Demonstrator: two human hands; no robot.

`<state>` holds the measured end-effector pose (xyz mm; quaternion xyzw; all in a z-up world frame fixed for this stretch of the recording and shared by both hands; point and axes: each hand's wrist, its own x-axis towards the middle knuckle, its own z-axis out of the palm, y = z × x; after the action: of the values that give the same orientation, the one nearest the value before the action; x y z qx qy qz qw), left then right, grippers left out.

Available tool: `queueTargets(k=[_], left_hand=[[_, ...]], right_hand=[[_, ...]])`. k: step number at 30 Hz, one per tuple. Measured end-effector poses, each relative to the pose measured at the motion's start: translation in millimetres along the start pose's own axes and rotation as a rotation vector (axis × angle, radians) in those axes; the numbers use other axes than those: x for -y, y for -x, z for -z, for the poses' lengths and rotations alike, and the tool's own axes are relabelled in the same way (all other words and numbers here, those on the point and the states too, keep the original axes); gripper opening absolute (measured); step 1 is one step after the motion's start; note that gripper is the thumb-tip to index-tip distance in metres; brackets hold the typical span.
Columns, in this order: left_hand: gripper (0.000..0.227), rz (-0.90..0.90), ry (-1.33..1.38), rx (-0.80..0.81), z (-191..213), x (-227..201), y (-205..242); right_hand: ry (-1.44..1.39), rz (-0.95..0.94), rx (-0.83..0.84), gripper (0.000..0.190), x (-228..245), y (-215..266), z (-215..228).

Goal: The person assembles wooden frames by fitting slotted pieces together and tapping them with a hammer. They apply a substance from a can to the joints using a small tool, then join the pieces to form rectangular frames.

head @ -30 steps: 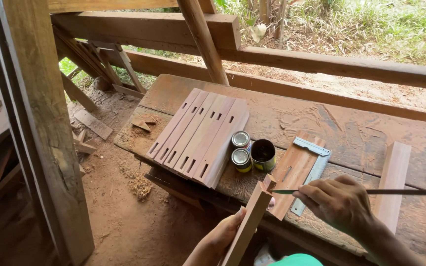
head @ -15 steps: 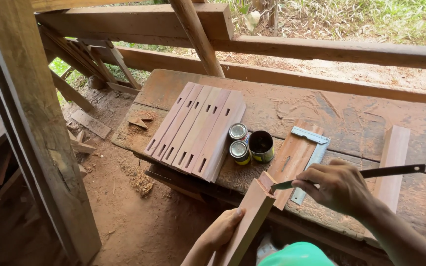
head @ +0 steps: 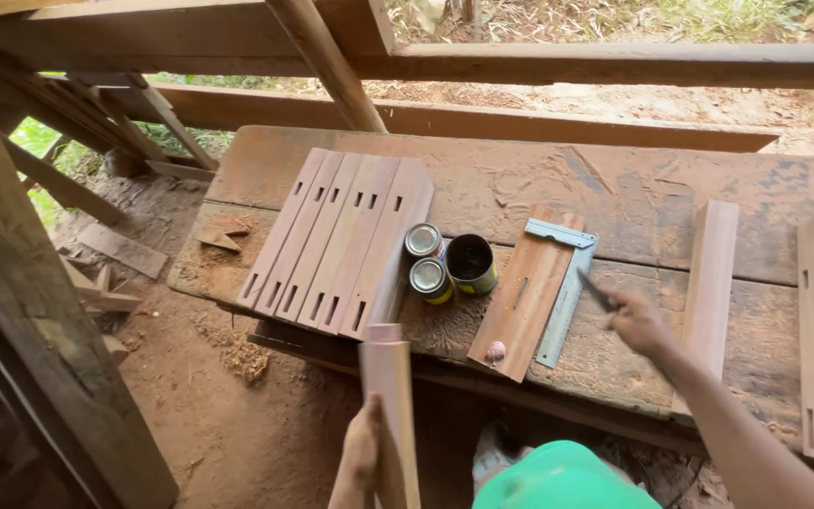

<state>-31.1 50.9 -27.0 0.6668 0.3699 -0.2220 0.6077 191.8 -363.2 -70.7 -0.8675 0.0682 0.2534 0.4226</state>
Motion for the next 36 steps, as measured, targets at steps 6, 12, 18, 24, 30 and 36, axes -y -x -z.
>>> queueTargets(k=[6, 12, 18, 24, 30, 36], left_hand=[[0.060, -0.091, 0.424, -0.494, 52, -4, 10], [0.043, -0.320, 0.632, -0.598, 90, 17, -25], [0.037, -0.417, 0.599, -0.511, 96, -15, -9], [0.038, -0.494, 0.626, -0.495, 116, -22, 0], [0.046, -0.439, 0.644, -0.539, 115, -35, -1], [0.045, -0.421, 0.650, -0.619, 93, -25, -41]], right_hand=[[-0.946, -0.344, -0.102, 0.055, -55, -43, -94], [-0.716, -0.191, -0.152, 0.078, -40, -88, -156], [-0.654, -0.300, -0.393, 0.038, -24, -108, -176], [-0.371, -0.205, -0.390, 0.064, -16, -98, -172], [-0.109, -0.280, -0.476, 0.066, -35, -114, -190], [-0.131, -0.356, -0.336, 0.059, -7, -99, -182]])
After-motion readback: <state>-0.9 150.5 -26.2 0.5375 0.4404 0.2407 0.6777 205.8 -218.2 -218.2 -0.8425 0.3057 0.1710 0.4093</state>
